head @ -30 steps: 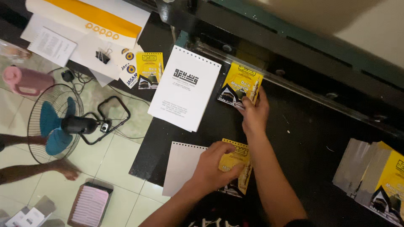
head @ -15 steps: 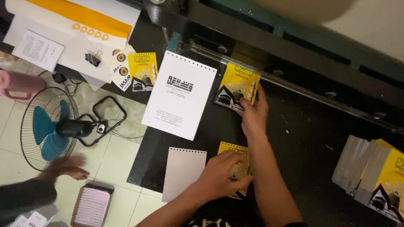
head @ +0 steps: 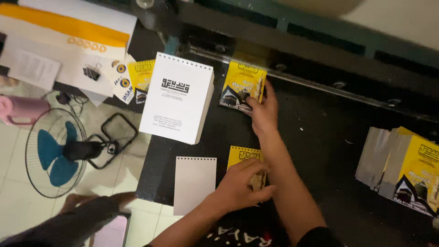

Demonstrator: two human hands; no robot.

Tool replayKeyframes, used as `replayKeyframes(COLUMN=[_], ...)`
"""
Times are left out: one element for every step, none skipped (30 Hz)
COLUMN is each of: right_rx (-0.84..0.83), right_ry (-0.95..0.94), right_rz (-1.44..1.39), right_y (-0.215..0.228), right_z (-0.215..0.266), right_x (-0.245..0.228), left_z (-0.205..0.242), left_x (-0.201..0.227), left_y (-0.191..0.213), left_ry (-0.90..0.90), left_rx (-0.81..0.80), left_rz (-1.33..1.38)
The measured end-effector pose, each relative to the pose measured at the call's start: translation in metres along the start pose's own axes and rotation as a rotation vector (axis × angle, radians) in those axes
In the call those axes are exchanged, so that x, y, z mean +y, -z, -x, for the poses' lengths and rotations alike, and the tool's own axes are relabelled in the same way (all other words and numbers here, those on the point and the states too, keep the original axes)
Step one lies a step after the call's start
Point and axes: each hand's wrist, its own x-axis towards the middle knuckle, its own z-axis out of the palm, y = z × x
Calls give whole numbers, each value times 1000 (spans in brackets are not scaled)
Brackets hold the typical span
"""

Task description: The person assembles small booklets by inserting white spiral-bound pages into yellow covers. They repeatedly pick up a cover, insert the pages, and place the finished booklet onto a growing stack on the table.

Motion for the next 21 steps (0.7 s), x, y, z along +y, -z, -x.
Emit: replayKeyframes(right_rx=[11,11,12,14,15,23,24,18,10,0,-7,-5,0,-4,-27,-51,-49,-42,-35,-35,-59], right_ry=[-55,-44,-43,-41,-47,-23,4,0,-18,-36,-35,14,61,60,85,109,108,102,94,89,68], right_rz=[29,22,22,21,21,32,43,43,18,-7,-6,-59,-113,-113,-140,-166,-165,-120,-76,-74,-49], right_y=[1,1,1,2,3,4,3,8,8,9,12,16,21,30,37,45,56,68,79,87,98], right_z=[5,5,3,2,-4,-9,-14,-8,-11,-14,-21,-28,-35,-20,-9,2,27,52,77,109,143], right_x=[-4,-3,-2,1,5,9,13,22,22,22,30,39,49,51,50,49,44,39,35,23,12], left_z=[3,5,7,10,12,16,19,28,28,29,31,33,36,42,44,45,51,56,61,62,66], left_x=[3,7,9,11,10,10,9,17,23,29,34,37,40,36,32,27,25,23,20,19,19], left_y=[-1,-1,-2,-3,-6,-7,-9,-9,-7,-4,-1,2,5,6,8,10,13,15,18,21,21], left_ry=[28,17,-10,-37,-32,-54,-78,-74,-74,-75,-76,-114,-150,-149,-110,-71,-70,-43,-12,-7,23], left_rx=[-19,-22,-9,3,2,0,3,7,23,38,45,109,169,173,256,340,339,389,439,439,483], left_rz=[-2,-8,-21,-33,-33,-31,-34,-37,-24,-10,-14,-38,-60,-63,29,123,124,89,52,52,17])
